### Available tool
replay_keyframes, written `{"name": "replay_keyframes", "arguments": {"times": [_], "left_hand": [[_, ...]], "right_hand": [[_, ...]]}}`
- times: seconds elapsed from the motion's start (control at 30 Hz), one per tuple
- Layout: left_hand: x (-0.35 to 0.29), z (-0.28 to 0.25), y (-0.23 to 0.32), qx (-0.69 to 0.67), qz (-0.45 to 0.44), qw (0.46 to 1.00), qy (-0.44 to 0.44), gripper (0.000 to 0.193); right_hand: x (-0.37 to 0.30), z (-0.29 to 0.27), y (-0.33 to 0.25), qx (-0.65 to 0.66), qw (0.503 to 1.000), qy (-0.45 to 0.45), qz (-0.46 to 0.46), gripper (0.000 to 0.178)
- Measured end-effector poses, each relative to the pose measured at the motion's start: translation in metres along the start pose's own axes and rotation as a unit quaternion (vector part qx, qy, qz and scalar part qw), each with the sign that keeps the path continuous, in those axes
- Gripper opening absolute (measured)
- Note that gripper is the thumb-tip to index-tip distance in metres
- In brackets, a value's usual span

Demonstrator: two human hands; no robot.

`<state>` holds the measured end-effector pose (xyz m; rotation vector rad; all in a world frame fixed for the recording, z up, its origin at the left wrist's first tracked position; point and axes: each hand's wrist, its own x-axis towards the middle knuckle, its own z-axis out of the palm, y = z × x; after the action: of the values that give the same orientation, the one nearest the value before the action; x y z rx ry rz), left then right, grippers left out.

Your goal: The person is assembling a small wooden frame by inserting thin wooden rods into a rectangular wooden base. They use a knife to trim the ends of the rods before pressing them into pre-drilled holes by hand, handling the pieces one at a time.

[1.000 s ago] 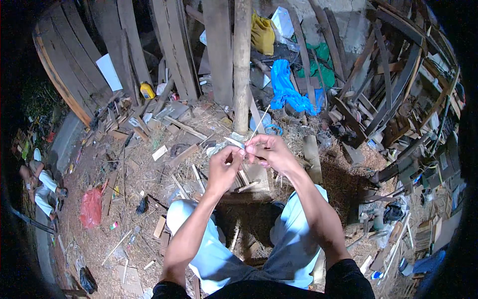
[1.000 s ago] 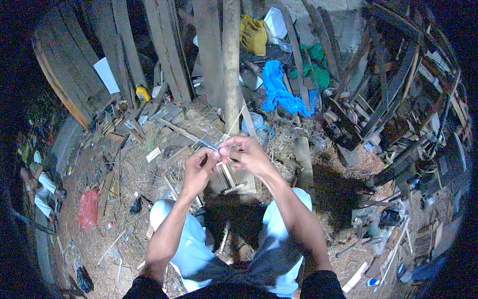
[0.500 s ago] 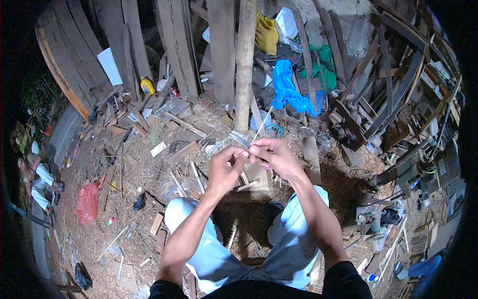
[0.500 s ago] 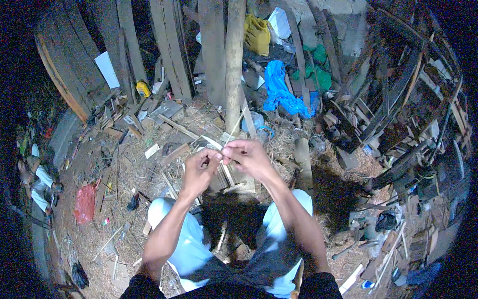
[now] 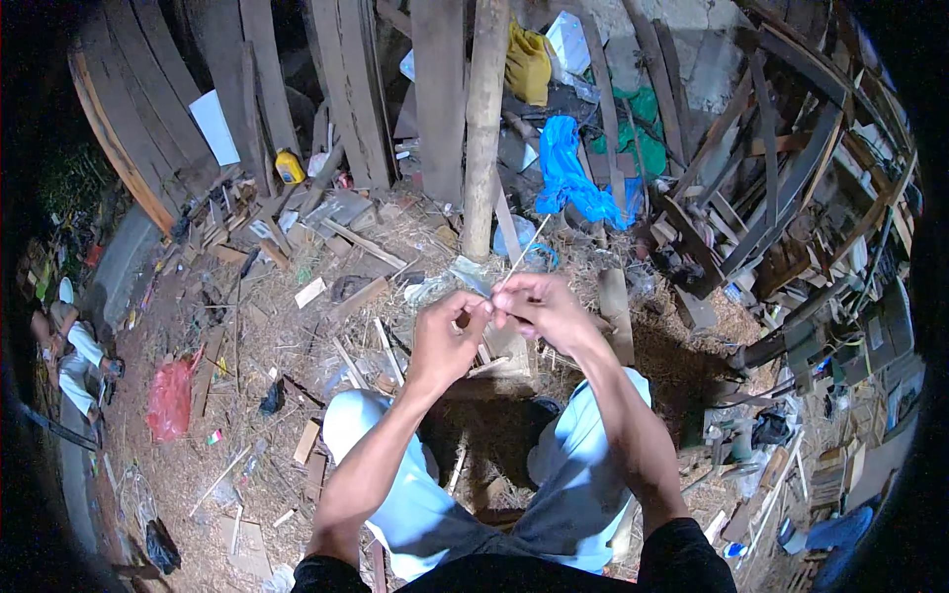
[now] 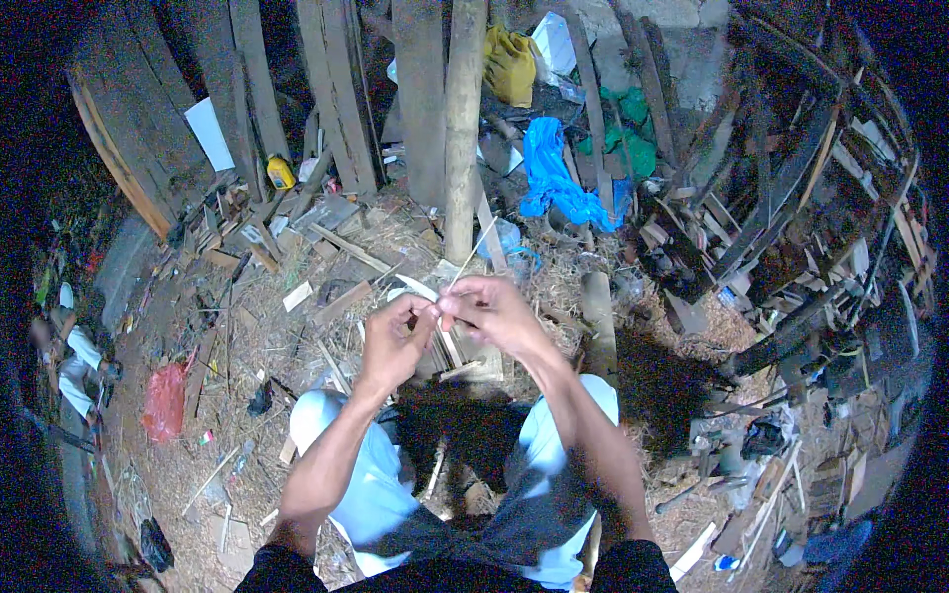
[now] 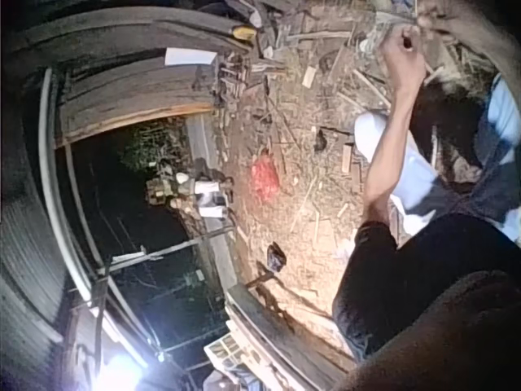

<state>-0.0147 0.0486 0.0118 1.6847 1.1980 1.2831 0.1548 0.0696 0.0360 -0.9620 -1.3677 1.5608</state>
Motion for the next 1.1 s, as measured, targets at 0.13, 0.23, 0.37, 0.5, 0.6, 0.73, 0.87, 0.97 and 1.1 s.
{"name": "replay_keyframes", "arguments": {"times": [0.13, 0.23, 0.37, 0.5, 0.6, 0.73, 0.87, 0.97, 1.1], "left_hand": [[0.003, 0.003, 0.002, -0.009, 0.020, 1.000, -0.002, 0.010], [0.002, 0.002, 0.004, -0.065, -0.040, 0.996, -0.040, 0.011], [0.003, 0.002, 0.001, -0.085, -0.061, 0.993, -0.049, 0.012], [-0.005, -0.004, 0.001, -0.088, -0.072, 0.991, -0.073, 0.013], [-0.003, -0.011, 0.001, -0.152, -0.091, 0.980, -0.093, 0.015], [0.001, -0.010, 0.000, -0.248, -0.138, 0.953, -0.103, 0.017], [0.003, -0.008, 0.005, -0.353, -0.182, 0.914, -0.087, 0.018], [0.007, -0.007, 0.006, -0.348, -0.190, 0.915, -0.066, 0.018], [0.005, -0.008, 0.005, -0.344, -0.194, 0.917, -0.059, 0.018]], "right_hand": [[0.001, -0.005, -0.002, 0.026, 0.999, -0.016, 0.019, 0.016], [0.001, -0.009, -0.002, 0.033, 0.999, -0.008, 0.021, 0.018], [0.006, -0.014, 0.004, 0.017, 1.000, 0.020, 0.015, 0.018], [0.006, -0.041, -0.007, -0.014, 0.990, 0.134, -0.043, 0.018], [0.003, -0.048, -0.010, 0.021, 0.985, 0.155, -0.070, 0.017], [-0.004, -0.010, -0.007, 0.044, 0.995, 0.073, -0.045, 0.020], [-0.002, -0.006, -0.006, 0.048, 0.994, 0.099, -0.026, 0.023], [0.000, -0.018, -0.007, 0.078, 0.985, 0.141, -0.059, 0.027], [-0.008, -0.005, -0.012, 0.028, 0.998, 0.040, -0.048, 0.026]]}}
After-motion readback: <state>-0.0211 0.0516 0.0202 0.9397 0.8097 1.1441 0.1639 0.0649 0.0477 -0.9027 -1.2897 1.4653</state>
